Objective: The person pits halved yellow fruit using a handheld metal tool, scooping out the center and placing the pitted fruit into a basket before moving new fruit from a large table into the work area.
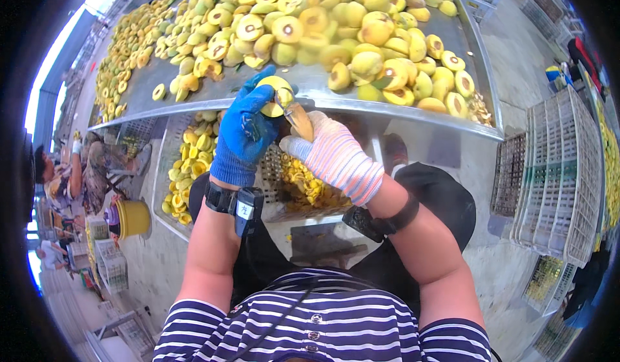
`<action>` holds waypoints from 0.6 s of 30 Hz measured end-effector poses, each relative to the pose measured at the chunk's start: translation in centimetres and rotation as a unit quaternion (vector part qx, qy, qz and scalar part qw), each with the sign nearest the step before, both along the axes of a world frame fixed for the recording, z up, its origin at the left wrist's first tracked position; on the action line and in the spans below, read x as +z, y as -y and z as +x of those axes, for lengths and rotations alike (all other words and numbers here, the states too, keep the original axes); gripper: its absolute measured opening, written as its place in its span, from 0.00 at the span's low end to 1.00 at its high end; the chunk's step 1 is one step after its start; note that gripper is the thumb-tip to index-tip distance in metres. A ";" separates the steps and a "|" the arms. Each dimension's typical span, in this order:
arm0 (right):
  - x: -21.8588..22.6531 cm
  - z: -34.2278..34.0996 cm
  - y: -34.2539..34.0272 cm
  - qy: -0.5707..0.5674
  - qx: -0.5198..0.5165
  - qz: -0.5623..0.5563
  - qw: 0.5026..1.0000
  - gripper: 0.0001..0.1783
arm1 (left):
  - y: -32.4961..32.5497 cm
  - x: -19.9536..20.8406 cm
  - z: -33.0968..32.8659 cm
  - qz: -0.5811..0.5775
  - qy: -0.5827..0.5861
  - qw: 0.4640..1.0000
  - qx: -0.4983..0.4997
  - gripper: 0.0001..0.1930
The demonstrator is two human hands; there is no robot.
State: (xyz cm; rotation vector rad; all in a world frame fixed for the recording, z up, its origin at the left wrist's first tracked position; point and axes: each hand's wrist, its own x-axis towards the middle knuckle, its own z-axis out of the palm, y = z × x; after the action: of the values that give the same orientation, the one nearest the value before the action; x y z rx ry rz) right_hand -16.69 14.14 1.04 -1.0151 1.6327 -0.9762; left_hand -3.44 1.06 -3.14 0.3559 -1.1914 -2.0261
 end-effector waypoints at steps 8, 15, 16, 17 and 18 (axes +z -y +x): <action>0.0 3.0 2.8 -0.075 0.045 0.004 0.996 0.26 | 1.0 -0.3 3.8 0.076 0.001 0.997 0.013 0.20; -1.8 5.2 4.5 -0.126 0.044 -0.051 0.990 0.24 | 0.7 0.5 3.6 -0.143 0.077 0.979 0.121 0.23; -2.1 5.3 4.8 -0.119 0.022 -0.044 0.992 0.24 | 0.7 0.5 3.5 -0.036 -0.019 0.994 0.100 0.22; -2.1 5.4 4.9 -0.120 0.022 -0.043 0.992 0.24 | 1.0 0.6 3.7 -0.034 -0.019 0.994 0.100 0.22; -2.0 5.6 5.0 -0.117 0.016 -0.046 0.992 0.24 | 1.4 0.7 3.9 0.076 -0.064 0.993 0.056 0.22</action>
State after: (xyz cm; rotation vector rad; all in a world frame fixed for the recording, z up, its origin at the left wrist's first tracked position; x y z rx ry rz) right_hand -11.12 9.16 -0.95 -1.2532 1.7689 -0.9455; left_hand 0.48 -0.33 -2.39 0.3528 -0.9224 -2.0150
